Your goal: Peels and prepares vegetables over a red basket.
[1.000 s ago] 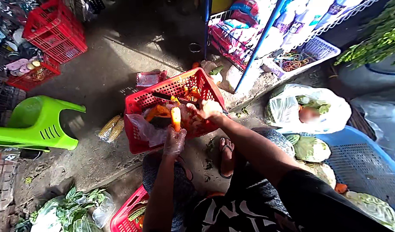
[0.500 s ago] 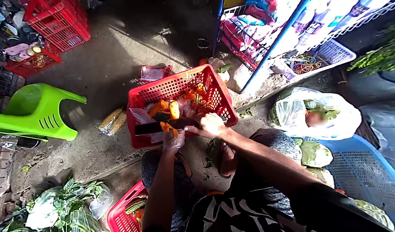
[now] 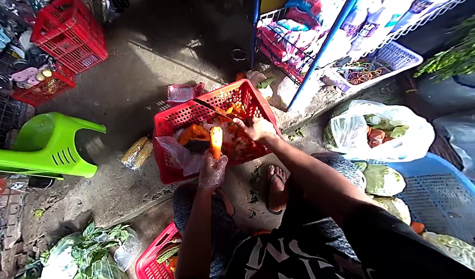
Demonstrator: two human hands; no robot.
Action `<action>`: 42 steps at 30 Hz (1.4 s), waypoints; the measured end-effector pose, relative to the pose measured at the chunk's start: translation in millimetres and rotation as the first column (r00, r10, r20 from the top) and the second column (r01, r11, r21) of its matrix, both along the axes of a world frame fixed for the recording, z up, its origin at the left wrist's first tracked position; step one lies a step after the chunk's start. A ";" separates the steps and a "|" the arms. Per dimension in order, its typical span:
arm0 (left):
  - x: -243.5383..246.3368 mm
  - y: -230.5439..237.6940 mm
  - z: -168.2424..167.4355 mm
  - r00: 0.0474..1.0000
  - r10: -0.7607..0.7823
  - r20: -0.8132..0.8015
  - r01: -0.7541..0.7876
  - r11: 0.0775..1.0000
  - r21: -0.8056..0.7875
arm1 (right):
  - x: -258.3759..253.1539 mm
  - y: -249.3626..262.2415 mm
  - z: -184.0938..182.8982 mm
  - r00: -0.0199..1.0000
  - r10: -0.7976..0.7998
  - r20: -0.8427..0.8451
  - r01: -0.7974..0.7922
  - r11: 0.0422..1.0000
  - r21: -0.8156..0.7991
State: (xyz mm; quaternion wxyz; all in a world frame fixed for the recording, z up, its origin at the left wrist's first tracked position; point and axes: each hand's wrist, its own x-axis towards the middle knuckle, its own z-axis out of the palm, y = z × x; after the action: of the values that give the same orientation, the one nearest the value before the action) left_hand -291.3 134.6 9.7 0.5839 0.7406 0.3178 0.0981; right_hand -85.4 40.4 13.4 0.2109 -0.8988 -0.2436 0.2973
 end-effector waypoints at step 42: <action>15.2 -8.0 9.0 0.989 0.135 0.063 -0.138 0.989 0.049 | -47.2 -30.7 17.8 0.900 0.389 0.196 -0.425 0.885 0.191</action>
State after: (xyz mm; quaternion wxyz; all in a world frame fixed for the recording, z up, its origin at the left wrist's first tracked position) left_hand -276.2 126.6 18.7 0.5653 0.7290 0.3476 0.1680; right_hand -132.6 9.7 31.3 0.2267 -0.8170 -0.4751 0.2354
